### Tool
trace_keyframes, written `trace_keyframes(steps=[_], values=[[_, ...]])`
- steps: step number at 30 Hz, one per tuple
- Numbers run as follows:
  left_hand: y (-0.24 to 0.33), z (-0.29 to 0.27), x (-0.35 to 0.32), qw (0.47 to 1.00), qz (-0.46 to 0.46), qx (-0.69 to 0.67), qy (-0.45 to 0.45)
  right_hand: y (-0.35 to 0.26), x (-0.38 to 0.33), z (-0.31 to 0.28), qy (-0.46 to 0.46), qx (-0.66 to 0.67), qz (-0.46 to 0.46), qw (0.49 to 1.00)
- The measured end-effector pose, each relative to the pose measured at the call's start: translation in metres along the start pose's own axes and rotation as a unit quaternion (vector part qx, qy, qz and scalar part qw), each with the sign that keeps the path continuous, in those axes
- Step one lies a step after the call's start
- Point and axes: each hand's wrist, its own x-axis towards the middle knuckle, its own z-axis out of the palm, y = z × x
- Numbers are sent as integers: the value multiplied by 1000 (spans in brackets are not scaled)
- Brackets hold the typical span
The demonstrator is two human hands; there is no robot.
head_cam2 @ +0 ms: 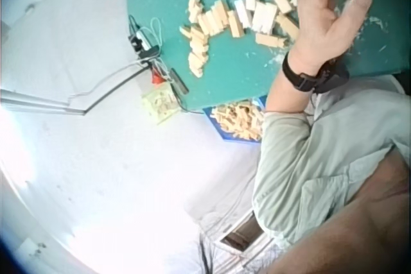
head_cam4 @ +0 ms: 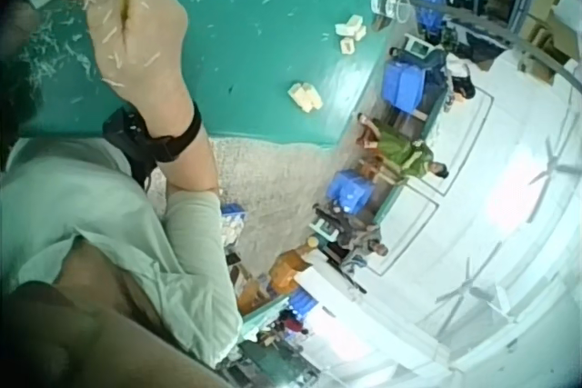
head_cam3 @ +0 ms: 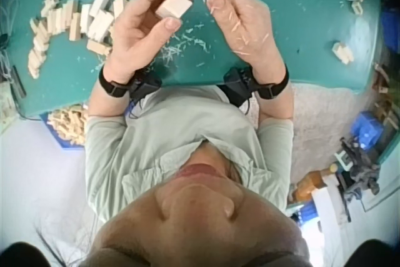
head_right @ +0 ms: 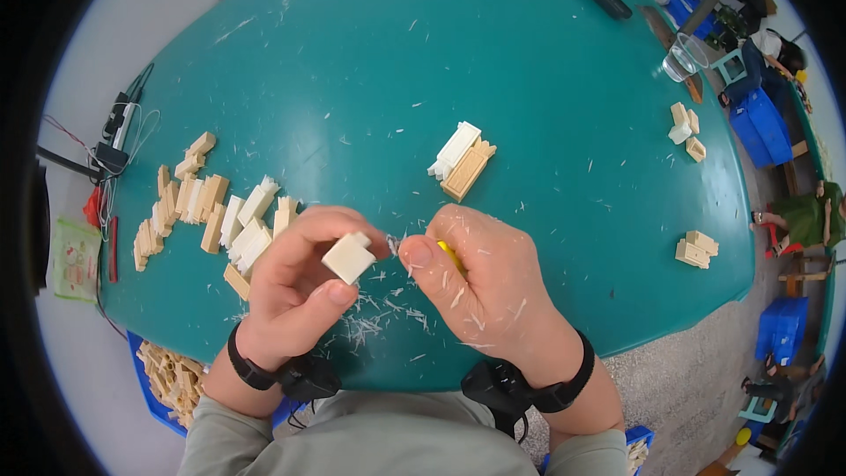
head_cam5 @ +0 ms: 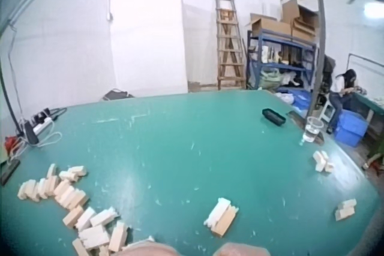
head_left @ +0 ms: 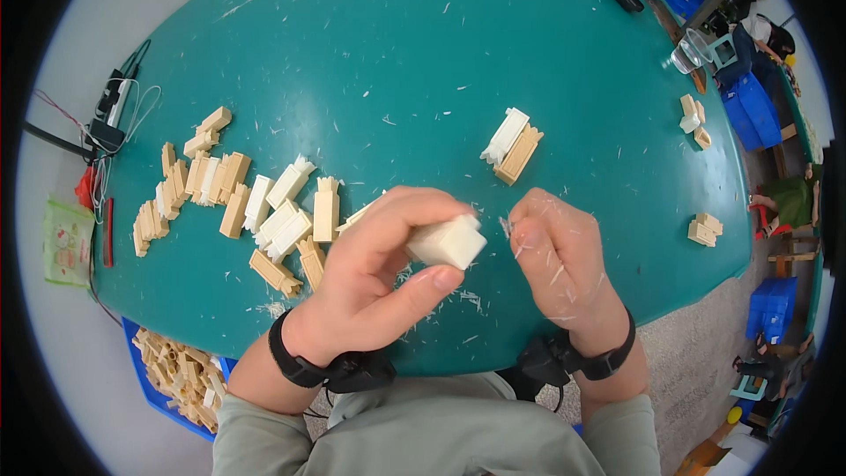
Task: The person uses a yellow utility knife to carve and smooth the edges of small rectangular wooden blocks. They hold each block in the left hand and carefully shave off thin layers of wood with the right hand, rotating the pieces to work on different sides. Finished or partially finished blocks are placed on the green table among wood shavings.
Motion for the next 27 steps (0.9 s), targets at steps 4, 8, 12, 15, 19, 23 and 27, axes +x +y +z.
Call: trace_keyframes(steps=[4,8,12,15,19,23,27], values=[[-4,5,-3,997,18,20,68,2,-1,6,1,-11,-10,1000],[-10,6,-2,974,92,161,128,5,-2,12,9,-38,-27,999],[-8,7,0,954,114,242,138,2,-2,14,1,-65,-24,998],[-9,9,-1,947,130,259,142,3,-2,16,5,-71,-35,997],[-6,7,0,938,177,280,98,7,0,13,17,-115,-13,993],[0,6,2,947,145,277,73,6,2,8,27,-74,33,996],[3,6,2,967,51,245,47,5,1,0,65,45,54,995]])
